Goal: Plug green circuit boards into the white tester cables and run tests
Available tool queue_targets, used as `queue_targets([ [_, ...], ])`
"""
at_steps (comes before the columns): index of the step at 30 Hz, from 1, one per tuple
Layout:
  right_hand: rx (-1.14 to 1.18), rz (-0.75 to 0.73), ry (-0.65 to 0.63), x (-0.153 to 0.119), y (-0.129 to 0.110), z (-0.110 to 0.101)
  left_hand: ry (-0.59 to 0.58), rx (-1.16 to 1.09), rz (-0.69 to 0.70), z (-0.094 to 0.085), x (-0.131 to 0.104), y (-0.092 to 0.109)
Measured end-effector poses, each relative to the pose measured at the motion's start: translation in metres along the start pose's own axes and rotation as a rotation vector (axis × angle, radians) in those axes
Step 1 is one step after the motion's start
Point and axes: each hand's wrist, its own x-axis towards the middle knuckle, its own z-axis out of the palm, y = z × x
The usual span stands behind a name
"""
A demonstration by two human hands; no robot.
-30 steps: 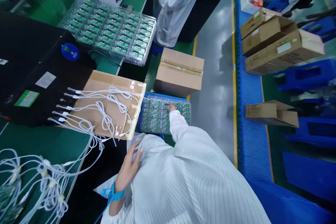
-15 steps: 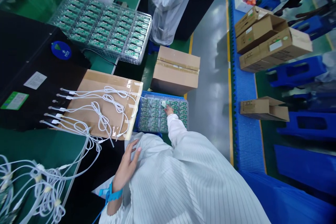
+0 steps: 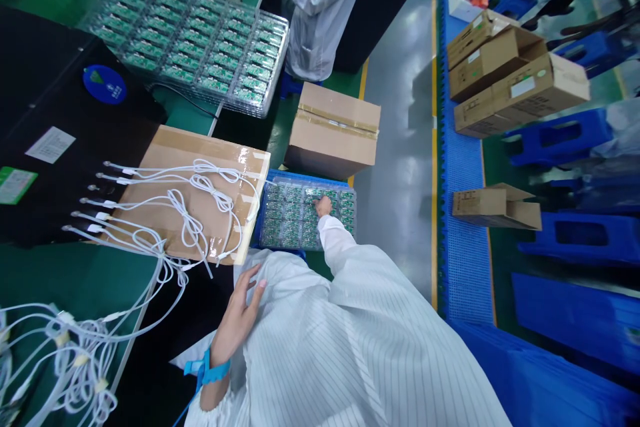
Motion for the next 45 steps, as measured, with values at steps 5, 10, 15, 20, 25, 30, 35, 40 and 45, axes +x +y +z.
queue_targets([
  [5,-0.168,-0.109,-0.074,0.0,-0.011,0.001,0.032,-0.008,0.003,0.002,-0.002,-0.004],
  [10,-0.296,-0.184,-0.178,0.003,-0.005,-0.001,0.041,0.014,0.017,0.006,-0.005,-0.01],
  [15,-0.377,-0.302,-0.139,-0.018,0.045,-0.021,0.028,0.018,-0.009,0.01,-0.006,-0.013],
  [20,-0.461,-0.448,-0.249,-0.06,0.114,-0.031,0.022,0.004,-0.023,0.011,-0.002,-0.006],
  [25,-0.521,-0.536,-0.348,-0.08,0.148,-0.026,0.021,0.027,0.005,0.009,0.002,0.002],
  [30,-0.559,-0.542,-0.366,-0.081,0.151,-0.022,0.016,0.05,-0.026,0.005,0.001,0.006],
  [35,-0.582,-0.521,-0.329,-0.086,0.151,-0.022,0.002,0.057,-0.059,0.006,0.0,0.008],
  [40,-0.593,-0.454,-0.271,-0.108,0.159,-0.012,0.005,0.039,-0.049,0.008,0.0,0.004],
  [45,-0.595,-0.39,-0.245,-0.139,0.165,0.007,-0.006,0.037,-0.047,0.007,0.0,0.001],
])
